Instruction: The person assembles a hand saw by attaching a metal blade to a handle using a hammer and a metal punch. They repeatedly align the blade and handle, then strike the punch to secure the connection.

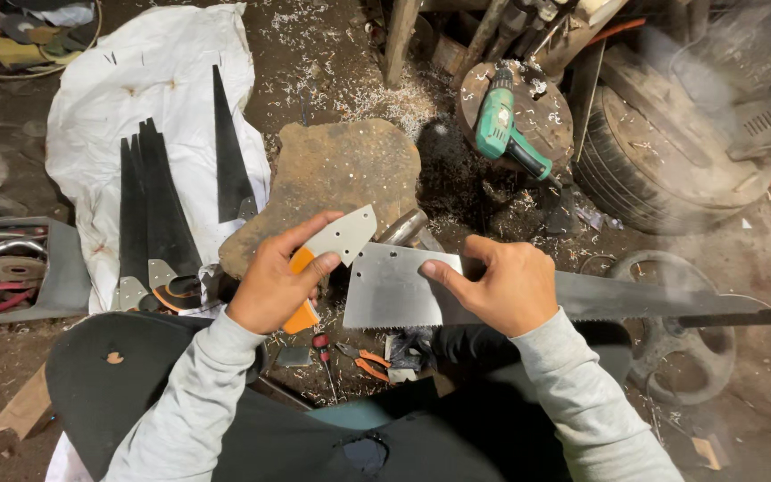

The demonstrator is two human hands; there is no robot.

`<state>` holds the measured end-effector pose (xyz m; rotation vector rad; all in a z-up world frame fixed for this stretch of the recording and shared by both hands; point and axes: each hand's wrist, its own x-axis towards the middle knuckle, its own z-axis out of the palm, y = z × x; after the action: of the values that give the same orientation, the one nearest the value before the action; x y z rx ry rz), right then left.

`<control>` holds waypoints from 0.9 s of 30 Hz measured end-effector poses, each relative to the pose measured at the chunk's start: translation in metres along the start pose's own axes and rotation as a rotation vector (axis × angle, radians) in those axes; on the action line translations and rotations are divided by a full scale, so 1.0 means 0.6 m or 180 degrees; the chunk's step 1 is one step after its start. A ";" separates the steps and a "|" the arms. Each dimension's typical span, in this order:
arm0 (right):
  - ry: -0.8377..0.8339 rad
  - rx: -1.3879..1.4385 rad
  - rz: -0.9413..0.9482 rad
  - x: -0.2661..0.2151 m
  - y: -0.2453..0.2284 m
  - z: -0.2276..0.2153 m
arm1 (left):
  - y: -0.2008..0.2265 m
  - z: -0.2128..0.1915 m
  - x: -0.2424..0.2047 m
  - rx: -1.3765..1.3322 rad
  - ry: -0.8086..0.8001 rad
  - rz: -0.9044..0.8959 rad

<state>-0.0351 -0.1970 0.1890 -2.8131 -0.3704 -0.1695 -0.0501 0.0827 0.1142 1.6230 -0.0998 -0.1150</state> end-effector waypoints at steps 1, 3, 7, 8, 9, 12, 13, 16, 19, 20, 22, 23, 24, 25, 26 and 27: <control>0.0101 0.0086 -0.0033 -0.003 0.001 -0.004 | 0.007 0.000 -0.003 0.0209 -0.0080 0.0442; 0.0196 0.0152 -0.0133 -0.010 0.004 -0.013 | 0.022 -0.002 -0.009 0.0627 -0.0289 0.0768; 0.0184 0.0144 -0.0231 -0.030 0.015 -0.027 | 0.050 -0.006 -0.026 0.0952 -0.0842 0.0704; 0.0168 0.0174 -0.0244 -0.034 0.017 -0.029 | 0.055 -0.004 -0.033 0.0910 -0.0960 0.0768; 0.0159 0.0208 -0.0277 -0.039 0.019 -0.031 | 0.058 0.002 -0.039 0.0945 -0.1033 0.0728; 0.0143 0.0262 -0.0301 -0.046 0.024 -0.033 | 0.064 0.018 -0.051 0.0992 -0.1121 0.0681; 0.0147 0.0248 -0.0236 -0.048 0.025 -0.033 | 0.064 0.021 -0.057 0.0966 -0.1085 0.0714; 0.0168 0.0210 -0.0250 -0.052 0.025 -0.028 | 0.061 0.027 -0.072 0.0821 -0.1127 -0.0329; 0.0055 0.0241 -0.0174 -0.060 0.031 -0.021 | 0.056 0.033 -0.083 0.0779 -0.1059 0.0262; -0.0008 0.0260 -0.0122 -0.062 0.032 -0.019 | 0.052 0.034 -0.086 0.0785 -0.0999 0.0826; 0.0096 0.0209 -0.0286 -0.065 0.032 -0.013 | 0.046 0.035 -0.093 0.0815 -0.1028 0.0664; 0.0146 0.0184 -0.0364 -0.066 0.031 -0.011 | 0.043 0.034 -0.096 0.0829 -0.1048 0.0580; 0.0108 0.0207 -0.0382 -0.069 0.030 -0.010 | 0.039 0.034 -0.099 0.0838 -0.1037 0.0598; 0.0071 0.0231 -0.0400 -0.072 0.028 -0.007 | 0.036 0.034 -0.101 0.0846 -0.1026 0.0616; 0.0038 0.0252 -0.0420 -0.074 0.025 -0.005 | 0.033 0.034 -0.102 0.0856 -0.1015 0.0640; 0.0054 0.0327 -0.0566 -0.077 0.020 -0.002 | 0.031 0.035 -0.104 0.0820 -0.1025 0.0661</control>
<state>-0.0762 -0.2195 0.1795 -2.6748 -0.6079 -0.2062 -0.1146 0.0693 0.1324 1.8286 -0.5485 -0.2093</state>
